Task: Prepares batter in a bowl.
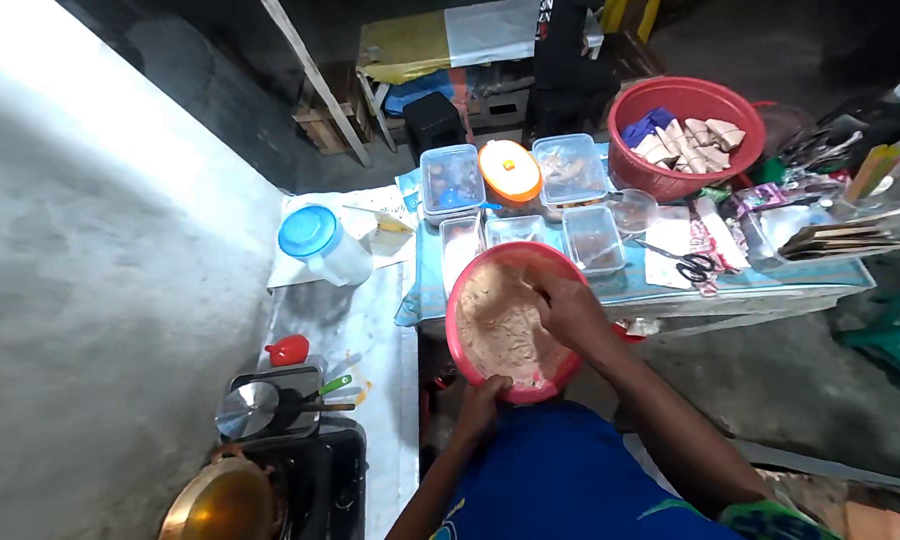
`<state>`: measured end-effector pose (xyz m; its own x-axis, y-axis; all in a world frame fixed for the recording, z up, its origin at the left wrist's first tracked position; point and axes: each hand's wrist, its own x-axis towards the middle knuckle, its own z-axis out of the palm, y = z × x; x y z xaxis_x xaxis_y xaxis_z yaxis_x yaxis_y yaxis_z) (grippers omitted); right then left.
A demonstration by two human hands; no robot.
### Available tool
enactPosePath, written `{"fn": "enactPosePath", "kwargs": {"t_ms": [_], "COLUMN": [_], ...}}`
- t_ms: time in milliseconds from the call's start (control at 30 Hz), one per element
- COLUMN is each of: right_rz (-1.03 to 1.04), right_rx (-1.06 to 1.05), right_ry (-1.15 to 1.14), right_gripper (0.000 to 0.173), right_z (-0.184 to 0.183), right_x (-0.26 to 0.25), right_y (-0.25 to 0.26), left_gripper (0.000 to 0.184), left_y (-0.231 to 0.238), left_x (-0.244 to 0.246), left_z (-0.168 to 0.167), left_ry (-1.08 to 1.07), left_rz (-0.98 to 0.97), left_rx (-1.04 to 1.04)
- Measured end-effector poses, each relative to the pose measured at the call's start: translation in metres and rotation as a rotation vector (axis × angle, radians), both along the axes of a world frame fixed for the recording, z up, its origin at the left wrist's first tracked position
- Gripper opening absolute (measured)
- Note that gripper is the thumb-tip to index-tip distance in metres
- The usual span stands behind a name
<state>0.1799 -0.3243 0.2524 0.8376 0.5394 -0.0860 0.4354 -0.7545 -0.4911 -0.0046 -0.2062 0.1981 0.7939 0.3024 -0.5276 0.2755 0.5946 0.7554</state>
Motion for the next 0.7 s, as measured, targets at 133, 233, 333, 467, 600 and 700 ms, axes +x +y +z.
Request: {"fn": "enactPosePath", "kwargs": {"t_ms": [133,233,333,467,600,700], "right_rz": [0.369,0.584,0.668,0.45,0.29,0.327], "right_rx": [-0.183,-0.414,-0.557,-0.61,-0.499,-0.309], "right_ry": [0.101,0.162,0.127,0.039,-0.147,-0.069], "right_gripper": [0.021,0.019,0.013,0.018,0.015,0.019], "right_z": [0.023,0.041,0.043,0.045,0.027,0.01], "right_x": [-0.004,-0.02,-0.032,-0.022,0.005,0.001], "right_y": [0.012,0.019,0.015,0.007,0.011,0.025], "left_gripper": [0.017,0.022,0.024,0.021,0.018,0.017], "left_y": [0.004,0.009,0.013,0.01,0.009,0.011], "left_x": [-0.005,-0.008,-0.01,-0.013,-0.011,-0.01], "left_z": [0.001,-0.003,-0.007,-0.008,-0.003,0.003], "left_ry": [0.01,0.026,0.055,0.12,0.127,0.156], "left_rz": [-0.04,-0.033,0.018,0.068,0.063,0.079], "left_rx": [-0.057,-0.016,-0.003,-0.023,-0.035,-0.07]}}
